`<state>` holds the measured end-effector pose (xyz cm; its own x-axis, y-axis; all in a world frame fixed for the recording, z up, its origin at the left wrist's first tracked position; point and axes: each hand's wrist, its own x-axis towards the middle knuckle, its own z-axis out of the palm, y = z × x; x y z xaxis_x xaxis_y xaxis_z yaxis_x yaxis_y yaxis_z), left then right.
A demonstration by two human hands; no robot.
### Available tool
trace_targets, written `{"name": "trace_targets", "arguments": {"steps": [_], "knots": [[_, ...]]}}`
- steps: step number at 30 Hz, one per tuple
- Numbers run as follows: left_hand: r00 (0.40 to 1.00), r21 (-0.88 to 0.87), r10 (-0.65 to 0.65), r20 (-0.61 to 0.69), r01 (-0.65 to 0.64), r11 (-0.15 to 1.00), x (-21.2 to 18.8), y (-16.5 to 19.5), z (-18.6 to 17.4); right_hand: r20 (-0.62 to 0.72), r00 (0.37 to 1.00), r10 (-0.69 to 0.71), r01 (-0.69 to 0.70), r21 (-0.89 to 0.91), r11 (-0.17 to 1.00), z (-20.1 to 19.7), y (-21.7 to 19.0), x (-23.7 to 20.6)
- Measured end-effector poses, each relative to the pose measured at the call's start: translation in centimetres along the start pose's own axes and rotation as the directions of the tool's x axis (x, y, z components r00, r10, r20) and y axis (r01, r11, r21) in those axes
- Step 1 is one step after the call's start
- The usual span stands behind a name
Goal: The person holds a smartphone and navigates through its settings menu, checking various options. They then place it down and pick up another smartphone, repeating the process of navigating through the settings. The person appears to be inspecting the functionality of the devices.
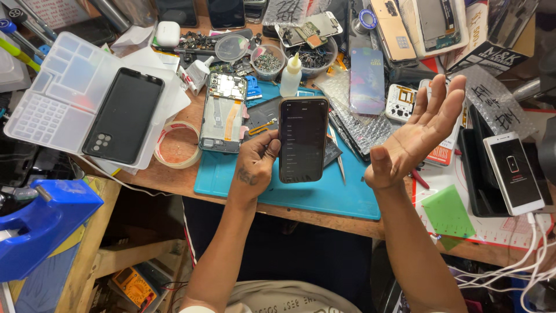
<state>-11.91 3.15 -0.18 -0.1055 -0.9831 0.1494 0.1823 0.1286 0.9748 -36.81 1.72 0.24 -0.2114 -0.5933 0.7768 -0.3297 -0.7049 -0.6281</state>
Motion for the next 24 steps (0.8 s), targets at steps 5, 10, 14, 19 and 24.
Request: {"name": "trace_targets", "arguments": {"steps": [5,10,14,19,24], "knots": [[1.000,0.002,-0.028,0.001,0.028,1.000,-0.01,-0.21,-0.14,0.005,1.000,-0.001,0.002,-0.028,1.000,0.20,0.20,0.02],[1.000,0.022,-0.004,-0.002,0.004,1.000,0.25,-0.40,-0.16,-0.001,1.000,-0.009,0.009,-0.034,0.999,0.38,0.37,0.06],[1.000,0.001,-0.004,0.004,0.004,1.000,0.39,-0.52,-0.12,0.009,1.000,-0.004,0.004,-0.035,0.999,0.49,0.46,0.11],[1.000,0.020,-0.015,-0.007,0.015,1.000,0.45,-0.71,-0.10,0.016,1.000,0.003,-0.002,-0.060,0.998,0.62,0.53,0.20],[1.000,0.021,-0.010,-0.002,0.010,1.000,0.62,-0.74,-0.19,0.007,1.000,-0.003,0.003,-0.070,0.998,0.79,0.53,0.27]]}}
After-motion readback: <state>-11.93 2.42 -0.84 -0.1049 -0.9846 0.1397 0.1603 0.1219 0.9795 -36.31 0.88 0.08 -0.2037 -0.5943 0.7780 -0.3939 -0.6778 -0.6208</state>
